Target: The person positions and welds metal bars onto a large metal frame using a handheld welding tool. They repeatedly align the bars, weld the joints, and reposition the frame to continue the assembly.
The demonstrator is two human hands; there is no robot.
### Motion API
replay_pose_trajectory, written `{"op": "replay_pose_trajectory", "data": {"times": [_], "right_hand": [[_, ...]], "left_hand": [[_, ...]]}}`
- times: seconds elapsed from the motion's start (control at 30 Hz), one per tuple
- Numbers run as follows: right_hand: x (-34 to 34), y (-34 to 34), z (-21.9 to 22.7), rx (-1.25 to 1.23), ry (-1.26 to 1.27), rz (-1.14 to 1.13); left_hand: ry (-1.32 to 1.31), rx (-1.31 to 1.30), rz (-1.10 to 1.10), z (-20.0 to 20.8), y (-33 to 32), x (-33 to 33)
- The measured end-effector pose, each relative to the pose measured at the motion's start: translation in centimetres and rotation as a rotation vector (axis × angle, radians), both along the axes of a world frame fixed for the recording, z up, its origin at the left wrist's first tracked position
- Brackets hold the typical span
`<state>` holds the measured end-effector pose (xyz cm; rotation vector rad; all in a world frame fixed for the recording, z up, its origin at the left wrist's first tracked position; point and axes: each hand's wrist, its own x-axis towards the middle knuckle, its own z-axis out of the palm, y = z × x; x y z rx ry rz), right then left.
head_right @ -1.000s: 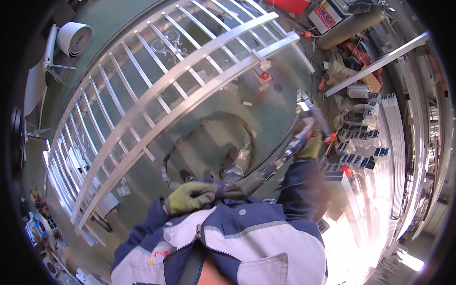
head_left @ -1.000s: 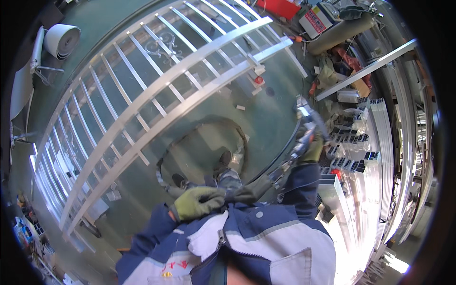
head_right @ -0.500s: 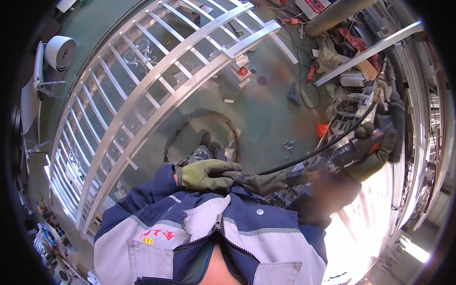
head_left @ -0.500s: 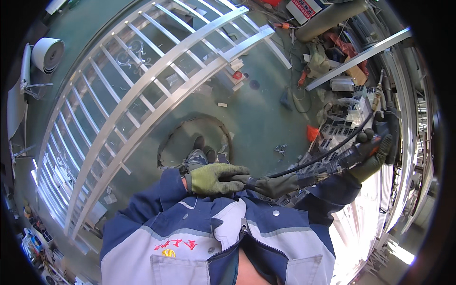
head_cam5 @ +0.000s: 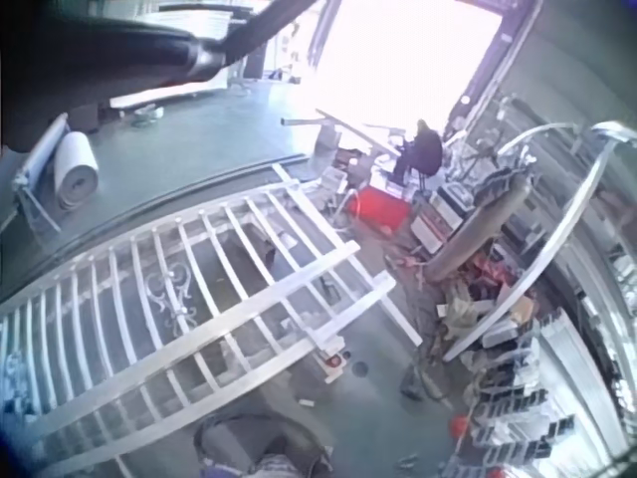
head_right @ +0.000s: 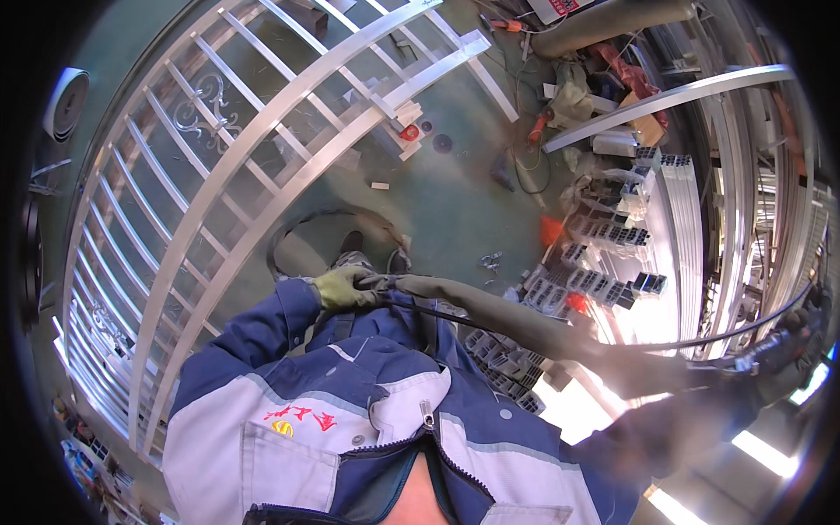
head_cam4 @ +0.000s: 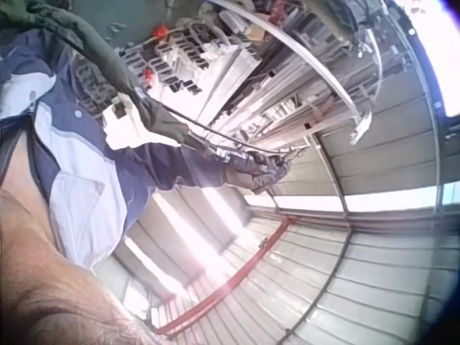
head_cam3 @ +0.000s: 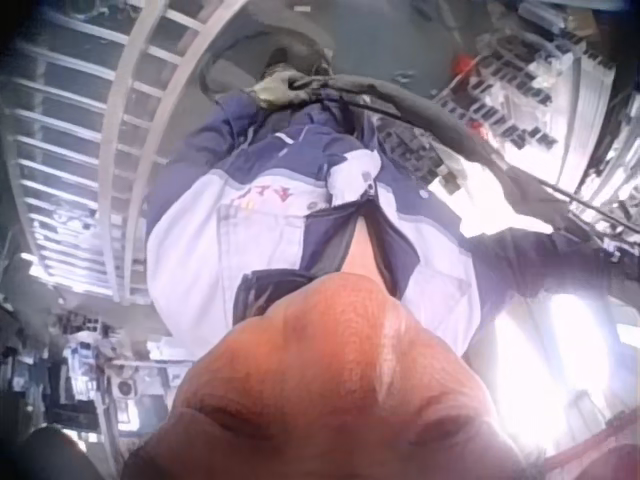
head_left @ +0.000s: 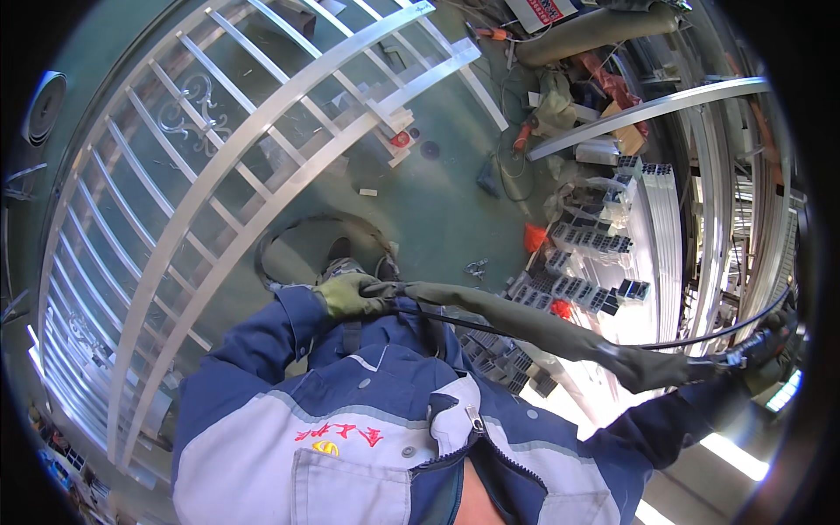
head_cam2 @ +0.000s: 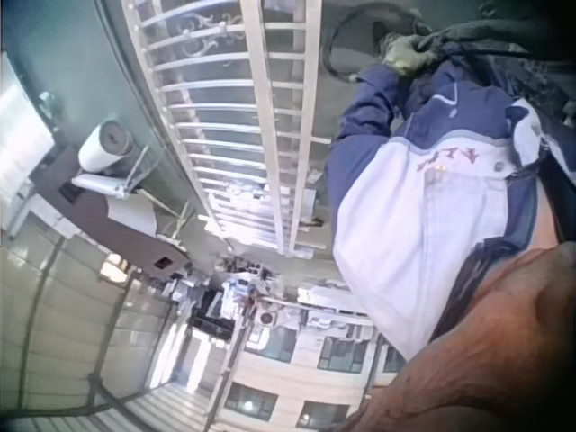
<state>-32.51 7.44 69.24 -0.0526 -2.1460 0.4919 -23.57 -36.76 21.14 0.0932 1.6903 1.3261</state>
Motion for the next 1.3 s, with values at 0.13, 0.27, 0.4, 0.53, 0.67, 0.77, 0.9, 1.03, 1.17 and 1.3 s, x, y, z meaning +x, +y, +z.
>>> {"op": "replay_pose_trajectory", "data": {"times": [0.13, 0.27, 0.4, 0.53, 0.67, 0.77, 0.9, 1.03, 1.17, 1.3], "right_hand": [[0.0, -1.2, 6.0, 0.12, 0.048, -0.108], [-0.7, -0.8, 7.6, 0.131, 0.077, -0.121], [-1.1, -2.0, 9.5, 0.154, 0.095, -0.13], [-5.1, 1.1, 5.0, 0.011, 0.083, -0.001], [-9.5, 4.2, -0.3, -0.168, 0.033, 0.131], [-15.0, 7.4, -6.2, -0.373, -0.051, 0.279], [-21.4, 7.1, -13.1, -0.592, -0.21, 0.447], [-27.2, 5.7, -21.2, -0.826, -0.416, 0.589], [-30.3, 2.4, -27.8, -0.91, -0.614, 0.631], [-33.2, 0.9, -34.9, -0.774, -0.794, 0.726]], "left_hand": [[-0.196, 0.282, -0.008, 4.3, 3.2, -2.8], [-0.364, 0.794, 0.115, 3.8, 8.0, -5.9], [-0.206, 0.908, 0.21, 3.4, 18.8, -11.6], [0.516, 0.505, 0.218, 0.3, 28.7, -18.8], [0.603, 0.291, 0.256, -0.4, 31.5, -22.2], [0.399, 0.177, 0.298, -2.9, 30.6, -23.5], [0.086, -0.08, 0.742, -12.0, 27.8, -23.0], [0.139, -0.292, 1.083, -19.8, 19.8, -22.0], [-0.179, -0.077, 1.348, -20.8, 16.0, -22.4], [-0.296, -0.116, 1.417, -20.6, 14.0, -23.9]]}}
